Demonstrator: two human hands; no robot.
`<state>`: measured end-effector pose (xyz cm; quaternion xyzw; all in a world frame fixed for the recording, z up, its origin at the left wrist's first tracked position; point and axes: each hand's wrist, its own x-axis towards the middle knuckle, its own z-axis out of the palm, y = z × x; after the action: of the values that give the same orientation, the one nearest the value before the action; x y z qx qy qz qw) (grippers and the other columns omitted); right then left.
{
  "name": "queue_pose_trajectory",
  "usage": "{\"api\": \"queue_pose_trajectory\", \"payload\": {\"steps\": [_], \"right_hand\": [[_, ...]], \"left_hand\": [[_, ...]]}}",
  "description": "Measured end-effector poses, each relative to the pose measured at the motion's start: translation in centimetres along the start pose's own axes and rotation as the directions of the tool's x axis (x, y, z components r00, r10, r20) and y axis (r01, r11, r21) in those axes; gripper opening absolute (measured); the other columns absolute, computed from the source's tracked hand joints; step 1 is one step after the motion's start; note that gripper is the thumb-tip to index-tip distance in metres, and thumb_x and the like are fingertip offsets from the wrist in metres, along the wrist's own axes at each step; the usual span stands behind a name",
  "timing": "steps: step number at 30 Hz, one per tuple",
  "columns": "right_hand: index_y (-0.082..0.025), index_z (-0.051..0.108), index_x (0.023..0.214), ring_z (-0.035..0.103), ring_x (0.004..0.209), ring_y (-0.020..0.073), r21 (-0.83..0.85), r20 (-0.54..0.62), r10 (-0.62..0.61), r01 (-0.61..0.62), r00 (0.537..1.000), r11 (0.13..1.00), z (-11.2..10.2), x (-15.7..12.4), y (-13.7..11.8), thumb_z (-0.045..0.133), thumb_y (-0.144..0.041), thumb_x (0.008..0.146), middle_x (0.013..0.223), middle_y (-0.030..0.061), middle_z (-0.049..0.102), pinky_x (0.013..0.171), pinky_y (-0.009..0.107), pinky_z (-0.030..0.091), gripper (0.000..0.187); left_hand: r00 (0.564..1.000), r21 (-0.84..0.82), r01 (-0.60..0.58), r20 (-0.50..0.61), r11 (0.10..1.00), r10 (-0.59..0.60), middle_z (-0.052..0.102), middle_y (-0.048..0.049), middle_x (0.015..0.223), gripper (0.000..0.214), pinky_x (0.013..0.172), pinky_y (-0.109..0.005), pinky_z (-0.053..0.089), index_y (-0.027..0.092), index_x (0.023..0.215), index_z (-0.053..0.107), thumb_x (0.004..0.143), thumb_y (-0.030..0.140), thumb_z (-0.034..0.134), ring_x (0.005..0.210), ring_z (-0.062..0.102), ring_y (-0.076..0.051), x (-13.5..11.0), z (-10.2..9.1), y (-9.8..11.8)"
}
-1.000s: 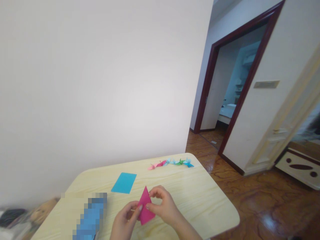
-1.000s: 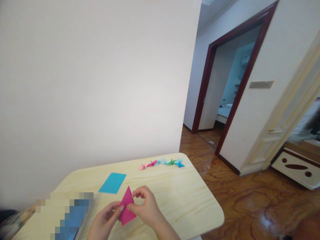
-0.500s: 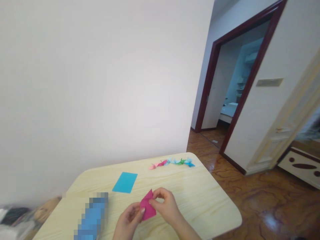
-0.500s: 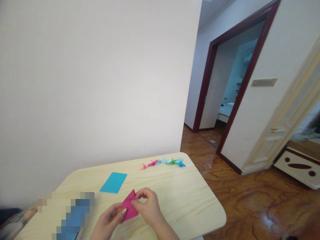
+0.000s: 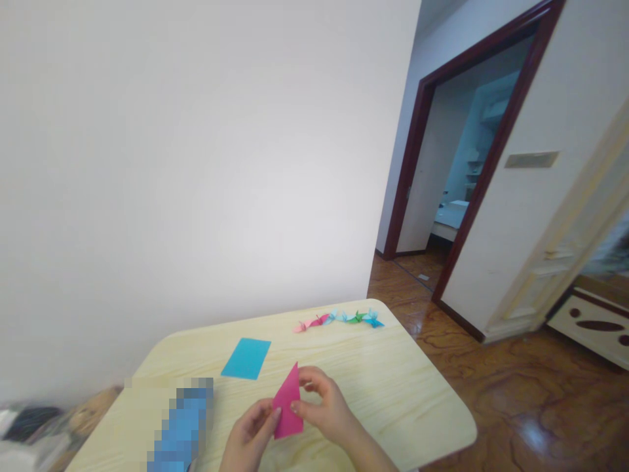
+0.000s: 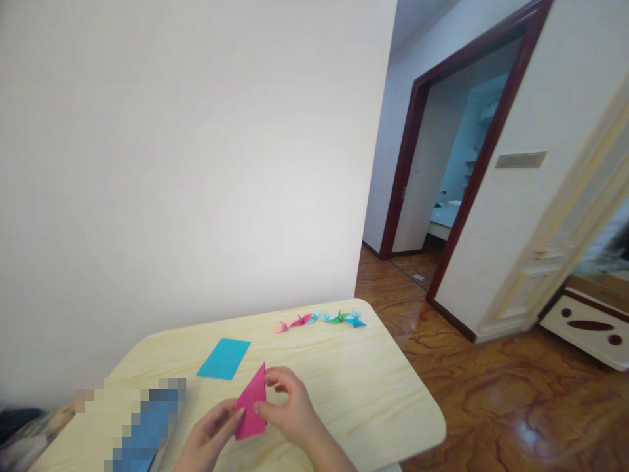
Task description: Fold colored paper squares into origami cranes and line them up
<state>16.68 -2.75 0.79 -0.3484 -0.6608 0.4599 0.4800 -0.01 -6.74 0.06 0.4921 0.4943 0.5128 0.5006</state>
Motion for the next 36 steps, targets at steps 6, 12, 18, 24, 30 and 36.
{"api": "queue_pose_trajectory", "payload": {"steps": [6, 12, 18, 24, 30, 36], "right_hand": [[-0.020, 0.068, 0.087, 0.054, 0.101, 0.0227, -0.082, 0.058, -0.076, 0.081, 0.995, 0.993, 0.4, -0.3, -1.5, 0.071, -0.022, 0.066, 0.104, 0.0069, 0.060, 0.090, 0.035, 0.041, 0.021], [-0.020, 0.067, 0.079, 0.054, 0.097, 0.0199, -0.307, 0.044, -0.232, 0.234, 0.972, 0.923, 0.6, -0.7, -1.5, 0.063, -0.012, 0.070, 0.101, 0.0060, 0.060, 0.087, 0.034, 0.042, 0.013], [-0.023, 0.065, 0.084, 0.048, 0.100, 0.0205, -0.512, 0.188, -0.376, 0.417, 0.907, 0.751, 0.1, -1.1, -1.9, 0.058, -0.007, 0.068, 0.106, 0.0032, 0.059, 0.089, 0.036, 0.038, 0.023], [-0.021, 0.064, 0.088, 0.043, 0.106, 0.0235, -0.591, 0.222, -0.401, 0.449, 0.889, 0.670, 0.2, -1.0, -2.0, 0.054, -0.009, 0.068, 0.114, 0.0057, 0.054, 0.092, 0.040, 0.035, 0.025], [-0.021, 0.063, 0.083, 0.039, 0.109, 0.0243, -0.592, 0.216, -0.379, 0.429, 0.900, 0.682, 0.7, -1.0, -2.1, 0.050, -0.005, 0.061, 0.118, 0.0040, 0.051, 0.096, 0.041, 0.032, 0.031], [-0.020, 0.062, 0.090, 0.035, 0.114, 0.0249, -0.604, 0.207, -0.332, 0.387, 0.920, 0.697, 1.4, -1.4, -3.4, 0.054, -0.011, 0.066, 0.123, 0.0055, 0.047, 0.100, 0.041, 0.028, 0.026]], "left_hand": [[1.000, -0.002, 0.012, -0.010, 1.000, -0.012, 0.067, -0.0010, 0.058, 0.028, 0.056, -0.023, 0.045, 0.019, 0.069, 0.071, 0.060, 0.045, 0.072, 0.058, 0.058, -0.017, -0.2, 0.7, 0.5], [0.998, -0.017, 0.046, -0.052, 0.999, -0.047, 0.070, -0.0024, 0.062, 0.030, 0.059, -0.024, 0.046, 0.019, 0.071, 0.073, 0.058, 0.046, 0.072, 0.062, 0.059, -0.019, -0.2, 0.5, 0.5], [0.989, -0.079, 0.111, -0.089, 0.991, -0.118, 0.073, -0.0043, 0.066, 0.036, 0.059, -0.026, 0.049, 0.019, 0.072, 0.075, 0.051, 0.048, 0.076, 0.064, 0.062, -0.020, -0.3, 0.4, 1.0], [0.973, -0.346, 0.203, -0.035, 0.916, -0.229, 0.074, -0.0063, 0.079, 0.039, 0.069, -0.031, 0.051, 0.020, 0.085, 0.073, 0.054, 0.043, 0.077, 0.077, 0.066, -0.023, -1.1, 0.8, 1.5], [0.969, -0.461, 0.238, 0.056, 0.855, -0.240, 0.073, -0.0090, 0.089, 0.039, 0.077, -0.033, 0.049, 0.017, 0.088, 0.072, 0.058, 0.043, 0.076, 0.085, 0.065, -0.024, -1.1, 1.1, 1.1], [0.965, -0.514, 0.259, 0.101, 0.818, -0.242, 0.073, -0.0070, 0.083, 0.036, 0.074, -0.029, 0.049, 0.019, 0.087, 0.072, 0.058, 0.041, 0.076, 0.077, 0.065, -0.019, -0.9, 1.1, 0.5]]}}
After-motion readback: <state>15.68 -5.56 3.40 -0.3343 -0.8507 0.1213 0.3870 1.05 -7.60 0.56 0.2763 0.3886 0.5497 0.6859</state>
